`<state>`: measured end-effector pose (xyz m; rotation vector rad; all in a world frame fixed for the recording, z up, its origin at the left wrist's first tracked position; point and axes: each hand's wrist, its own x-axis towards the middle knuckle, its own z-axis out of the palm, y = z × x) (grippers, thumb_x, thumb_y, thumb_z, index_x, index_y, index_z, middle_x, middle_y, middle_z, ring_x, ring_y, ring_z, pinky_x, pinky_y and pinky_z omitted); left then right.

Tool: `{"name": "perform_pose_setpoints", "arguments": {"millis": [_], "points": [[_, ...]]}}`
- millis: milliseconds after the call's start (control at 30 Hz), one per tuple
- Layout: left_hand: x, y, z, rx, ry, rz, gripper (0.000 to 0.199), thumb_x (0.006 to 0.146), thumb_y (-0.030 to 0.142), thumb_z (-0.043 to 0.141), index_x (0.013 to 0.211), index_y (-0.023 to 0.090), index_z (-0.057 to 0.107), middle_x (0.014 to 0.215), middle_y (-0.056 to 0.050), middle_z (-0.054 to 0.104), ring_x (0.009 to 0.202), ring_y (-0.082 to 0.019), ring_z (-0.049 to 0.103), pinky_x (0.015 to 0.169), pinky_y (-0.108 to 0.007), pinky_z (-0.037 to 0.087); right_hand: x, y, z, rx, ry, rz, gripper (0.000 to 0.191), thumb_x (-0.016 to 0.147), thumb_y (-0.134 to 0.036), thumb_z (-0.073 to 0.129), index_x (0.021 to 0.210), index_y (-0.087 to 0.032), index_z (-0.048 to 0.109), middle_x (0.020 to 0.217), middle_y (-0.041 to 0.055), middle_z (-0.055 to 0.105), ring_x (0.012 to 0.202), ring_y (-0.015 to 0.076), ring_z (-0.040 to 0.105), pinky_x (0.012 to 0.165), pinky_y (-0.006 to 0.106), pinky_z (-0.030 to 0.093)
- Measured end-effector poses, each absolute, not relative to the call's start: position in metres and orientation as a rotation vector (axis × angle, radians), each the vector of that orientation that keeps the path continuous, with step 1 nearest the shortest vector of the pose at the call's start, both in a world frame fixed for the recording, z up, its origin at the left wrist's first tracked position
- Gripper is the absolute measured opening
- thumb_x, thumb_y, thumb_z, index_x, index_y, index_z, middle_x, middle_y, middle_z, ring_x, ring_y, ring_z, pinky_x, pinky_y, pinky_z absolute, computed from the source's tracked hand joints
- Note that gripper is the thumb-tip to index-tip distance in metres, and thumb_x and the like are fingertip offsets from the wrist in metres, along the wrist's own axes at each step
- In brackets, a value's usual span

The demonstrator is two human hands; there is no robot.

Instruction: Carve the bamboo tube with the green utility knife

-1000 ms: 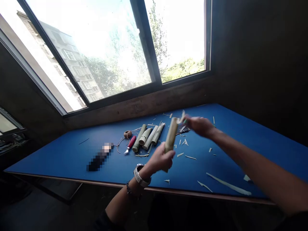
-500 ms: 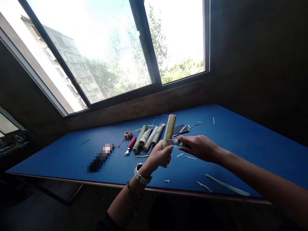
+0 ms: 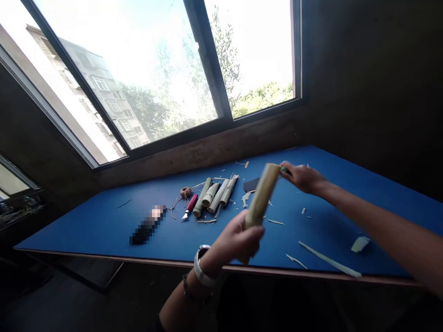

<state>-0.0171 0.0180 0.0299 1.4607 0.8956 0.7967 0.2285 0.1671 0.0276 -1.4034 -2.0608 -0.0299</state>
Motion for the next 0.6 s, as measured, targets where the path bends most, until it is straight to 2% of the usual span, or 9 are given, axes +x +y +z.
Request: {"name": "perform_pose_setpoints", "arguments": {"millis": [100, 167, 233, 367, 600], "points": [[-0.017, 0.031, 0.026, 1.444, 0.983, 0.914, 0.028, 0.075, 0.036, 0.056, 0.084, 0.019, 0.036, 0.06, 0.007, 0.043, 0.038, -0.006, 0.046, 0.035, -0.017, 0.037, 0.231, 0.15, 0.033, -1.295, -1.97, 0.162, 0.045, 0.088, -0.056, 0.022, 0.096, -0.021, 0.049, 0.059, 0.0054, 0.055, 0.048, 0.0177, 0.05, 0.046, 0.029, 0.034], [-0.017, 0.04, 0.022, 1.454, 0.996, 0.92, 0.029, 0.075, 0.037, 0.057, 0.084, 0.019, 0.035, 0.061, 0.007, 0.044, 0.039, -0.006, 0.046, 0.035, -0.017, 0.037, 0.221, 0.125, 0.032, -1.131, -2.122, 0.297, 0.041, 0.089, -0.054, 0.025, 0.096, -0.022, 0.049, 0.058, 0.0019, 0.054, 0.044, 0.0138, 0.045, 0.044, 0.026, 0.034], [-0.016, 0.044, 0.021, 1.464, 0.973, 0.921, 0.029, 0.075, 0.037, 0.056, 0.086, 0.018, 0.036, 0.061, 0.007, 0.044, 0.039, -0.006, 0.046, 0.036, -0.017, 0.038, 0.206, 0.1, 0.028, -0.936, -2.339, 0.342, 0.035, 0.089, -0.05, 0.031, 0.098, -0.022, 0.05, 0.063, 0.0012, 0.058, 0.047, 0.0125, 0.048, 0.045, 0.024, 0.036], [-0.014, 0.04, 0.024, 1.57, 0.951, 0.918, 0.025, 0.077, 0.031, 0.053, 0.093, 0.018, 0.04, 0.061, 0.007, 0.045, 0.04, -0.006, 0.047, 0.037, -0.016, 0.038, 0.187, 0.076, 0.018, -0.802, -2.5, 0.147, 0.028, 0.089, -0.044, 0.039, 0.101, -0.021, 0.05, 0.078, 0.0029, 0.064, 0.056, 0.0132, 0.057, 0.048, 0.023, 0.035], [-0.015, 0.039, 0.025, 1.569, 0.934, 0.908, 0.024, 0.078, 0.029, 0.05, 0.094, 0.017, 0.038, 0.056, 0.007, 0.045, 0.039, -0.007, 0.046, 0.037, -0.017, 0.039, 0.189, 0.096, 0.017, -0.746, -2.478, -0.11, 0.031, 0.089, -0.047, 0.037, 0.096, -0.022, 0.054, 0.076, 0.0048, 0.063, 0.055, 0.0147, 0.055, 0.046, 0.025, 0.031]]}}
